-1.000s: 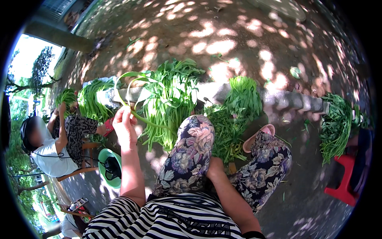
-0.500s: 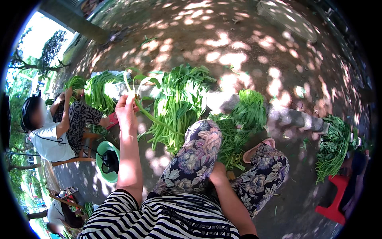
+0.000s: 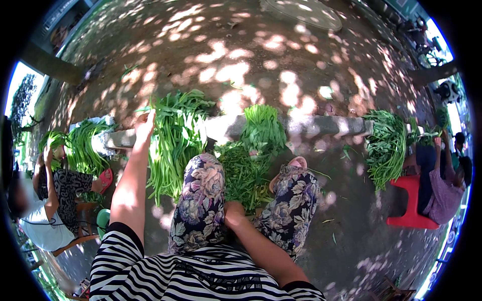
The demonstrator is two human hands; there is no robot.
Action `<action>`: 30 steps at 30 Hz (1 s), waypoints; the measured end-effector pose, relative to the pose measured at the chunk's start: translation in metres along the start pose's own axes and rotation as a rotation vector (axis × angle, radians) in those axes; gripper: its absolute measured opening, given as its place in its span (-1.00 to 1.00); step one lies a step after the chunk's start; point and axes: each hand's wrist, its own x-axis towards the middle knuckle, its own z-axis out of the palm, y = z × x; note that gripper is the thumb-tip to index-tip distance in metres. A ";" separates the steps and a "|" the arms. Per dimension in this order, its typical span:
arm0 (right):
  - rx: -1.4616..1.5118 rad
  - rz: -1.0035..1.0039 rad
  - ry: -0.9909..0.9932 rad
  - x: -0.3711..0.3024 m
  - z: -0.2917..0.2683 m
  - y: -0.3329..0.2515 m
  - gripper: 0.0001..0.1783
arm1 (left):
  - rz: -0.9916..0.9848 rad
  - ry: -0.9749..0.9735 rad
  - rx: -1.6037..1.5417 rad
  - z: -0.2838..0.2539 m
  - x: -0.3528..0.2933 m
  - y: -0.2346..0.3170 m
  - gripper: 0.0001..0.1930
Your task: The person sorts green leafy vegetables by hand, picking through a pile on a concrete ledge and gathering them into bundles.
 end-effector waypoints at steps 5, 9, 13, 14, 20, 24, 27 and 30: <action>0.007 0.030 -0.081 0.001 0.003 0.009 -0.65 | 0.129 -0.008 0.524 0.044 -0.051 -0.042 -0.40; -0.114 0.022 -0.007 -0.003 -0.005 -0.001 -0.83 | 0.415 0.200 0.538 0.042 -0.089 -0.050 -0.43; -0.052 0.037 0.066 -0.002 0.003 -0.002 -0.87 | 0.774 0.105 0.675 0.033 -0.141 -0.009 -0.50; -0.036 0.045 0.088 -0.002 0.004 0.000 -0.88 | 0.948 -0.044 0.662 0.033 -0.144 -0.018 -0.50; -0.051 -0.045 0.087 -0.010 -0.006 -0.004 -0.90 | 1.133 -0.683 0.980 0.054 -0.139 -0.041 -0.55; -0.043 -0.103 0.124 -0.013 -0.004 0.000 -0.90 | 1.046 -0.799 1.278 0.069 -0.131 -0.062 -0.69; -0.093 -0.100 0.110 -0.010 0.002 0.002 -0.89 | 1.149 -0.703 1.180 0.067 -0.131 -0.076 -0.72; -0.096 -0.066 0.095 -0.003 0.009 0.007 -0.89 | 1.251 -0.641 1.043 0.054 -0.137 -0.070 -0.69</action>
